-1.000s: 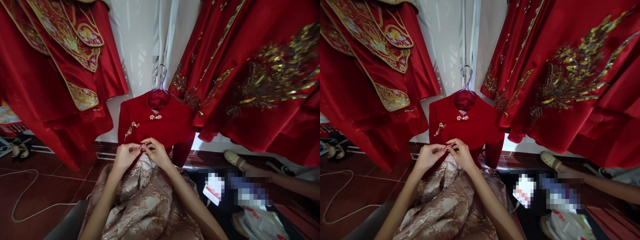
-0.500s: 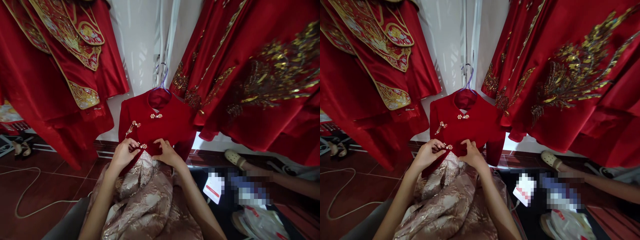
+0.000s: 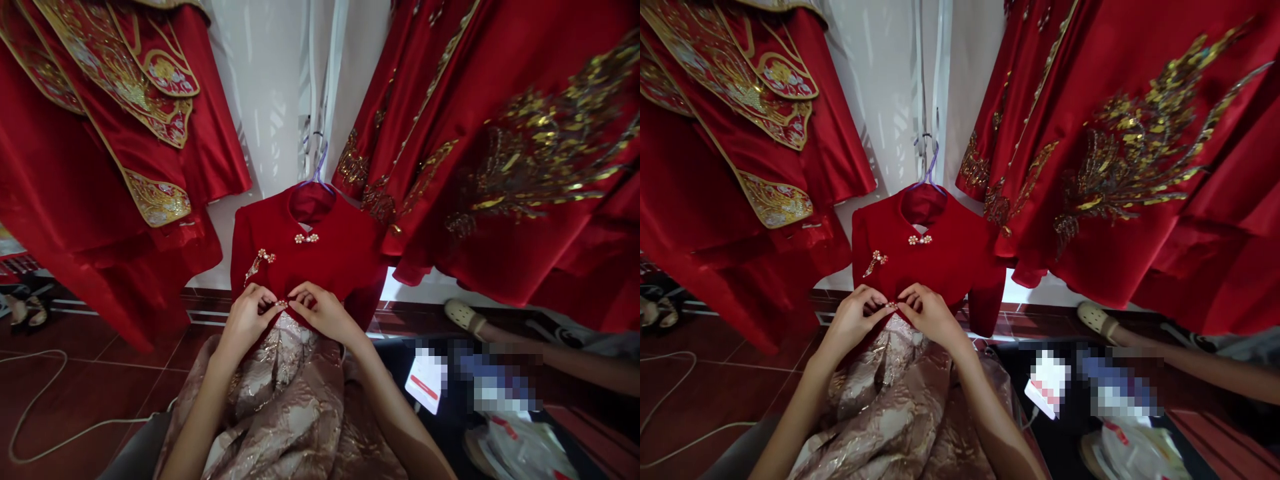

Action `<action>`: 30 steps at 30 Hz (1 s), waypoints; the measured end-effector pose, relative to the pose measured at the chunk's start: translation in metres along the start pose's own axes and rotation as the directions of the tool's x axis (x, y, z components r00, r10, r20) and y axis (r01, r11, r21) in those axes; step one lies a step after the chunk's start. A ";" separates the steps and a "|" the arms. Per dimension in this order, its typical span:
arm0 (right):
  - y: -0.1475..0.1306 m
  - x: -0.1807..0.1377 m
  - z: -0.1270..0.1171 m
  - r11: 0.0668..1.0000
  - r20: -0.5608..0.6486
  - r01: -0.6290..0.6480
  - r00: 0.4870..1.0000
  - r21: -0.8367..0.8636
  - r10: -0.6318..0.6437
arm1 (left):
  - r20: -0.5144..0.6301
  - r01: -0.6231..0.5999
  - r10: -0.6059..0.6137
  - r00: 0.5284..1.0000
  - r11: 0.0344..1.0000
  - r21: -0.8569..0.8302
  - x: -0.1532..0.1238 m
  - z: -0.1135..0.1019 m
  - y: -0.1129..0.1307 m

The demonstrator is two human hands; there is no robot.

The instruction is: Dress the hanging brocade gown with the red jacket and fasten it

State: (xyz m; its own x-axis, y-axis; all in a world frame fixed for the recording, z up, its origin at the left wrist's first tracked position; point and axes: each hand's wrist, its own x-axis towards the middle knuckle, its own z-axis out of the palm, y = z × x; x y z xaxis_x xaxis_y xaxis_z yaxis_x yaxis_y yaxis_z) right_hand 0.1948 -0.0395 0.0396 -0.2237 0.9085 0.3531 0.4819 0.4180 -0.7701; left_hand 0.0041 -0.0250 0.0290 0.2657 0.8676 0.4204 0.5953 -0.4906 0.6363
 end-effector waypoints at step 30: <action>0.007 -0.001 0.033 0.987 -0.083 -0.125 0.988 0.100 0.134 | -0.027 -0.002 0.002 1.000 1.000 -0.003 -0.005 0.003 0.001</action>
State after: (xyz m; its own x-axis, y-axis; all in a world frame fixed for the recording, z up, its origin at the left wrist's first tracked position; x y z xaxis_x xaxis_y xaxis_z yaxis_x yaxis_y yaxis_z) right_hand 0.1708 -0.0372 0.0167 -0.0863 0.9532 0.2898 0.4188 0.2987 -0.8576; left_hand 0.0055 -0.0298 0.0253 0.2461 0.8639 0.4394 0.5924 -0.4928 0.6373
